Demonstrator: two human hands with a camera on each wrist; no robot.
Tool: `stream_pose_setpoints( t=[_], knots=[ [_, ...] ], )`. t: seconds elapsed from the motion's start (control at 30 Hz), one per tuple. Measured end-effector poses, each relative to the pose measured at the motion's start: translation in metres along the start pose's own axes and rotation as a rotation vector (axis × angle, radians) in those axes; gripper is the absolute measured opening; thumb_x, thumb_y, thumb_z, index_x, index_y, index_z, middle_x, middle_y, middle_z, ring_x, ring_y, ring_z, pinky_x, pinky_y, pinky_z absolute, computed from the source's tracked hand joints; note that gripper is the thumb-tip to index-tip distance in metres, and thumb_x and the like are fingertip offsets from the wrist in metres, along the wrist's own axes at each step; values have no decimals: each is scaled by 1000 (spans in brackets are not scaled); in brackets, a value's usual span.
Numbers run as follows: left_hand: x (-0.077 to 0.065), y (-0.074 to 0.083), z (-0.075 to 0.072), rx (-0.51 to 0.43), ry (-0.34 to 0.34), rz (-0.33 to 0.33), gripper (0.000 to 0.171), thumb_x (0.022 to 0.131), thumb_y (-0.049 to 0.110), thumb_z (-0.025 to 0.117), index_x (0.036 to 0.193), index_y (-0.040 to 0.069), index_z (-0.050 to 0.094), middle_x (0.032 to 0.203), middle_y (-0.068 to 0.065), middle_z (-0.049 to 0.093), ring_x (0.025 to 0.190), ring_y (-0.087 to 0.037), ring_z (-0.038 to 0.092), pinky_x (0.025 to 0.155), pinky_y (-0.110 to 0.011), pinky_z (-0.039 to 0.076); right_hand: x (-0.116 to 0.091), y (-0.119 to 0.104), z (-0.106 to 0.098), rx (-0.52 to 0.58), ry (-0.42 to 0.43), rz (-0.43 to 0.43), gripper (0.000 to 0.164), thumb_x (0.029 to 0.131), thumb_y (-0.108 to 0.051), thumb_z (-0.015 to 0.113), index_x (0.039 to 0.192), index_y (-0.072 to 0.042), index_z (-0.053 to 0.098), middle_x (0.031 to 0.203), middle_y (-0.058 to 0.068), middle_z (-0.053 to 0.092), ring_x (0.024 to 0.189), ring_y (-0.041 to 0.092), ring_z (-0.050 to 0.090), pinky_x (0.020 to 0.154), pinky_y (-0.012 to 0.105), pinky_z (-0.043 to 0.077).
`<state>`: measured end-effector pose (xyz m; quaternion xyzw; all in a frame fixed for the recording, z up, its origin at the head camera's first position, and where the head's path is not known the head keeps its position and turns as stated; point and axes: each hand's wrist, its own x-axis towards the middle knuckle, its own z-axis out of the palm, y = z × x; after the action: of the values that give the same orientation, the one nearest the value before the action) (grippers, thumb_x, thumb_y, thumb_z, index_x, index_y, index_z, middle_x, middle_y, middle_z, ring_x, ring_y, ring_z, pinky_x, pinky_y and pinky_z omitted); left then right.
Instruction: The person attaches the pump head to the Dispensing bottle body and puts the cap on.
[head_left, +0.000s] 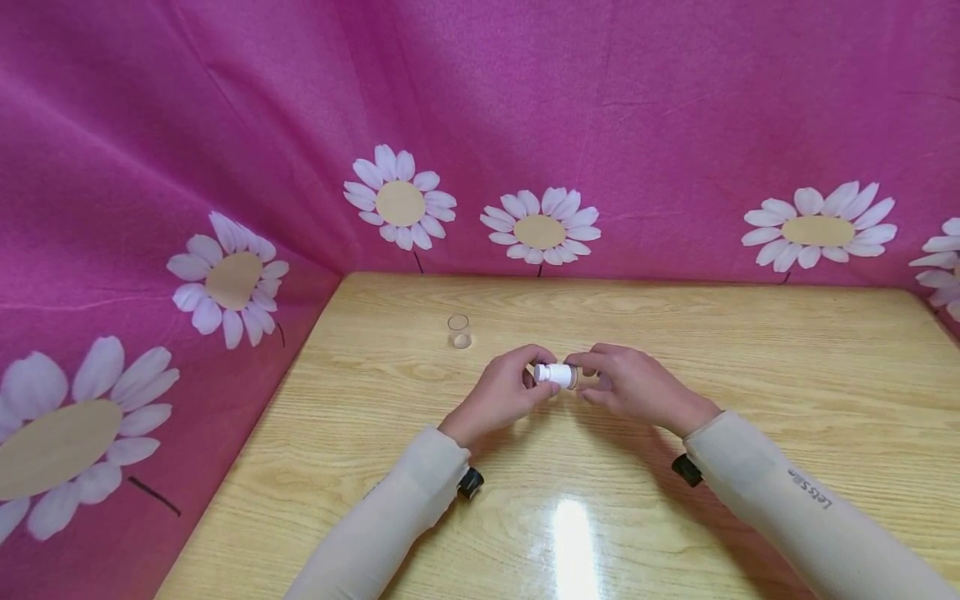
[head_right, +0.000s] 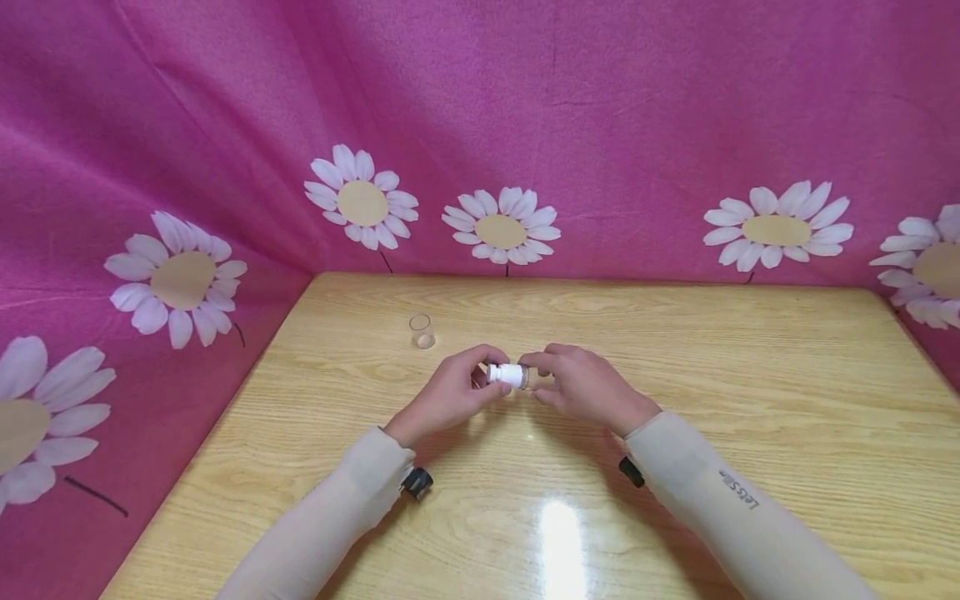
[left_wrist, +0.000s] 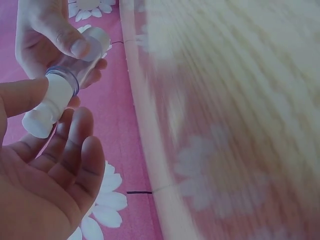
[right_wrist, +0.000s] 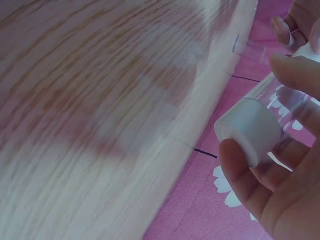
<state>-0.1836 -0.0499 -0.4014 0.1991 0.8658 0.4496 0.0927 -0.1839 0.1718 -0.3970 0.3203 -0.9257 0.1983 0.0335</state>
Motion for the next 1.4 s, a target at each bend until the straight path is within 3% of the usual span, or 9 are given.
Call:
stream_pose_setpoints(
  t=[0.13, 0.3, 0.43, 0.53, 0.63, 1.0, 1.2, 1.4],
  knots=[
    [0, -1, 1, 10, -3, -3, 41, 93, 29, 70, 129, 14, 57, 111, 0, 62, 75, -12, 53, 59, -20, 45, -1, 0, 0, -3, 6, -4, 44, 85, -17, 78, 126, -9, 66, 98, 7, 68, 82, 15, 69, 71, 35, 57],
    [1, -1, 0, 1, 49, -71, 64, 93, 52, 62, 143, 14, 45, 131, -1, 58, 85, -10, 59, 68, -25, 50, 0, 0, 0, -9, 29, -17, 45, 85, -19, 77, 127, -8, 65, 97, 7, 68, 79, 16, 68, 71, 36, 56],
    [2, 1, -1, 14, 82, -120, 50, 96, 60, 51, 122, 19, 62, 114, 1, 65, 82, -13, 59, 69, -28, 48, 1, -1, -2, -8, 26, -13, 44, 86, -19, 77, 127, -8, 65, 97, 7, 68, 78, 18, 68, 71, 37, 56],
    [1, 1, -1, 9, 66, -112, 37, 98, 55, 52, 99, 21, 68, 93, 2, 65, 76, -14, 56, 65, -28, 46, 1, -2, -3, -12, 15, -8, 43, 86, -18, 77, 127, -9, 65, 98, 7, 68, 80, 18, 69, 72, 37, 57],
    [0, -1, -1, 3, 53, -96, 33, 98, 50, 54, 91, 21, 68, 84, 4, 64, 73, -12, 55, 64, -26, 45, 1, -3, -2, -15, 6, -4, 43, 86, -19, 77, 126, -10, 65, 99, 7, 68, 81, 17, 68, 72, 37, 57],
    [0, -1, 0, -1, 51, -102, 32, 98, 49, 55, 92, 21, 68, 85, 3, 64, 73, -13, 56, 62, -26, 46, 0, -4, 0, -4, 11, -4, 42, 86, -19, 77, 126, -9, 66, 97, 6, 68, 79, 15, 68, 71, 36, 57],
    [-3, -2, 0, -70, 20, -62, 20, 96, 37, 64, 108, 21, 65, 90, 2, 64, 69, -13, 53, 59, -25, 44, 0, -4, -1, -2, 27, -13, 43, 85, -19, 77, 126, -10, 66, 96, 6, 68, 79, 16, 66, 71, 36, 56],
    [-3, -4, 1, -82, 4, -28, 19, 94, 27, 68, 111, 21, 64, 89, 2, 62, 66, -11, 50, 56, -23, 42, -1, -3, 2, -6, 15, -18, 42, 86, -18, 76, 126, -9, 66, 94, 5, 68, 80, 16, 67, 70, 34, 56]
  ],
)
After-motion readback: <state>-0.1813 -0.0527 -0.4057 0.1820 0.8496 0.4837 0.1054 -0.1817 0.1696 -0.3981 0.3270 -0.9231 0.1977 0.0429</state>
